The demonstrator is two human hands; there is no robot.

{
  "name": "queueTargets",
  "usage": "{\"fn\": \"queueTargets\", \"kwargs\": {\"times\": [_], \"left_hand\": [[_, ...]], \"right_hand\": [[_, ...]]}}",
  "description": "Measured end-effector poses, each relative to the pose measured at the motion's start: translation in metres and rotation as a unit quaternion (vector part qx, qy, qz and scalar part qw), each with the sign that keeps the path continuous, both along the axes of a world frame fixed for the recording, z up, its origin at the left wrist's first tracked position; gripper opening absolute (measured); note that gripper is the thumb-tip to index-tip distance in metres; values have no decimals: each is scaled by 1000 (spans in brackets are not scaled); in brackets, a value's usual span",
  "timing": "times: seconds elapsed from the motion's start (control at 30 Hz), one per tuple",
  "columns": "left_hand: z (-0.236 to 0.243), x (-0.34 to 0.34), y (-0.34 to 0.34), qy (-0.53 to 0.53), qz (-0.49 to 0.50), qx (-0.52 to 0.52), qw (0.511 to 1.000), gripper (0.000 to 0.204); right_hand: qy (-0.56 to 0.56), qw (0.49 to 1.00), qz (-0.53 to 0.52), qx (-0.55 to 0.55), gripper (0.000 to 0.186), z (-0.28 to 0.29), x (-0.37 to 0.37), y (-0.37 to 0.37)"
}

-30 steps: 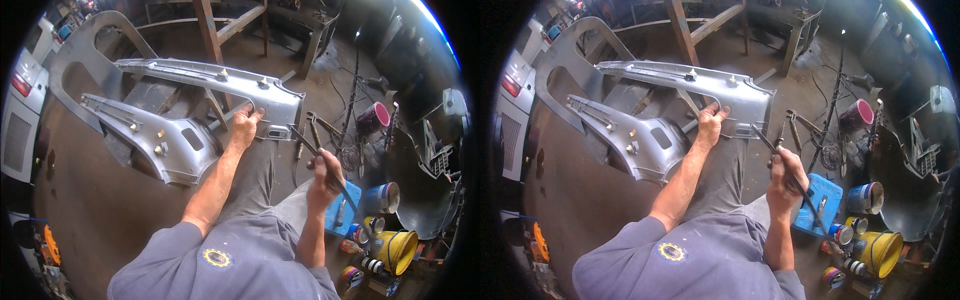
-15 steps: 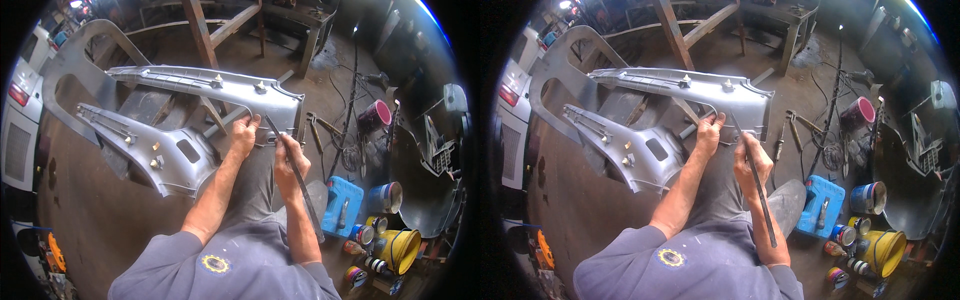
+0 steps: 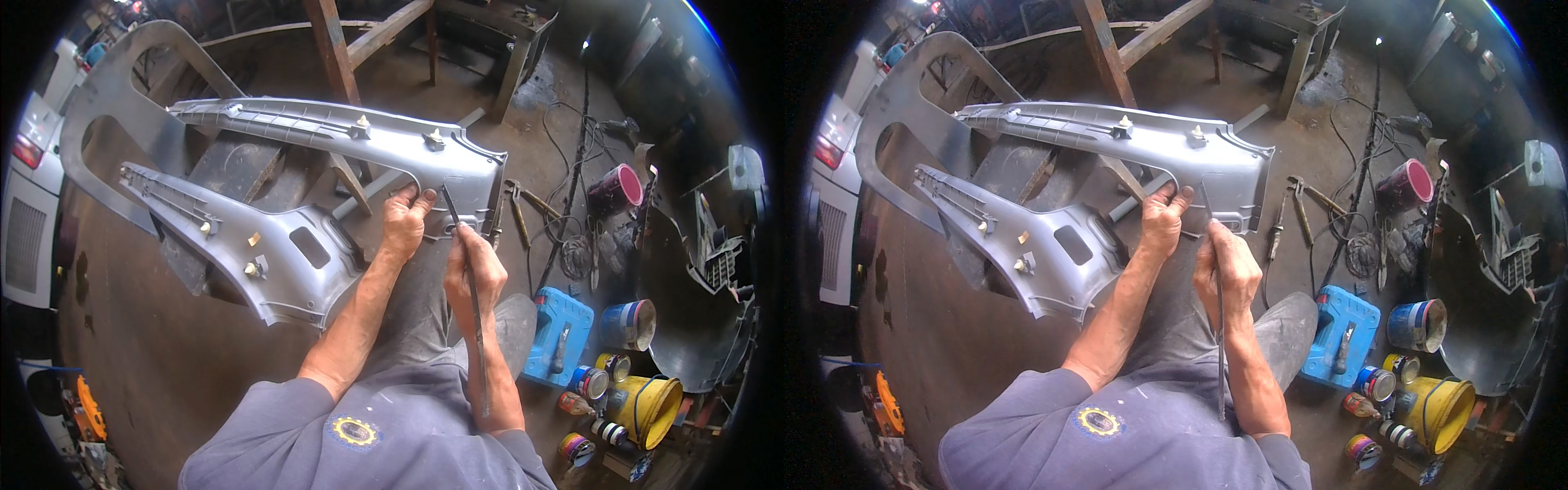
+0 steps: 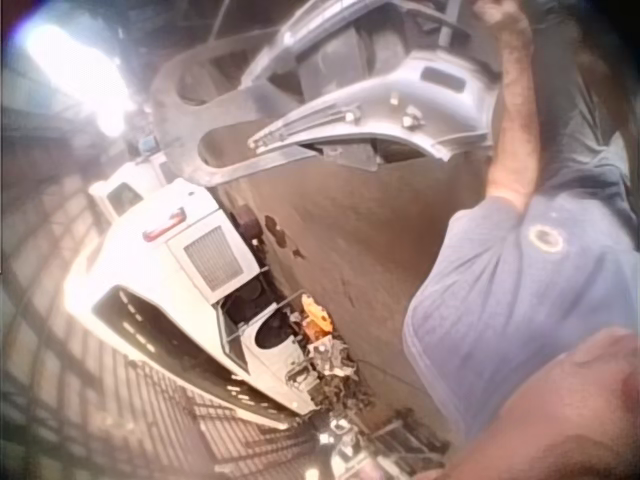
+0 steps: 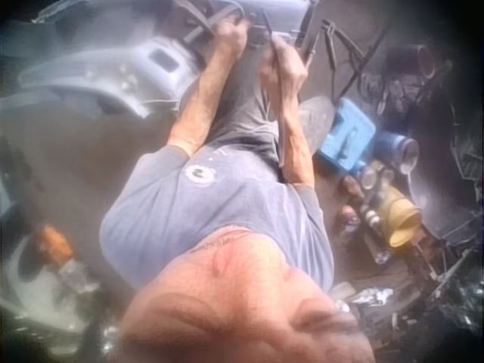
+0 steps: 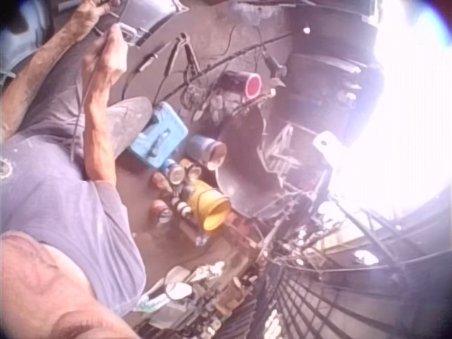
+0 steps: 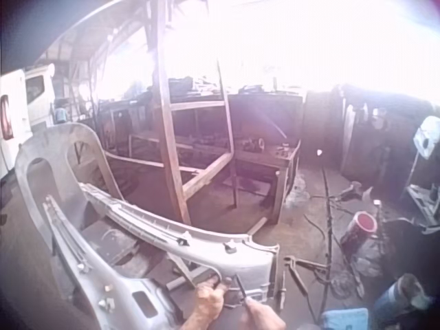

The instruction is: The person is repairing a car part, likely a bumper, using a welding tool. They are seated on the floor in a workshop, manipulating the part and applying the tool to specific areas.

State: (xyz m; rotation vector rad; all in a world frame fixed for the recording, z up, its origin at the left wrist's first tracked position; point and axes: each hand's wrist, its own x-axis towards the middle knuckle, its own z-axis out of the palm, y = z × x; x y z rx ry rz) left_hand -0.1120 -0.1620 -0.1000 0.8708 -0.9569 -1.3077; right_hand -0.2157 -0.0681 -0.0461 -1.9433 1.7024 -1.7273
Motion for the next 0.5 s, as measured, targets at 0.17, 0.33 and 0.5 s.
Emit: {"fn": "queueTargets", "kwargs": {"times": [0.17, 0.33, 0.5], "left_hand": [[0, 0, 1, 6, -3, -4, 1000, 21], [3, 2, 2, -53, 18, -15, 998, 20], [5, -4, 2, -85, 52, -29, 995, 22]], "right_hand": [[-2, 999, 4, 49, 14, 7, 1, 3], [15, 998, 16, 63, 14, 22, -1, -9], [-2, 995, 5, 97, 15, 30, -2, -17]]}}
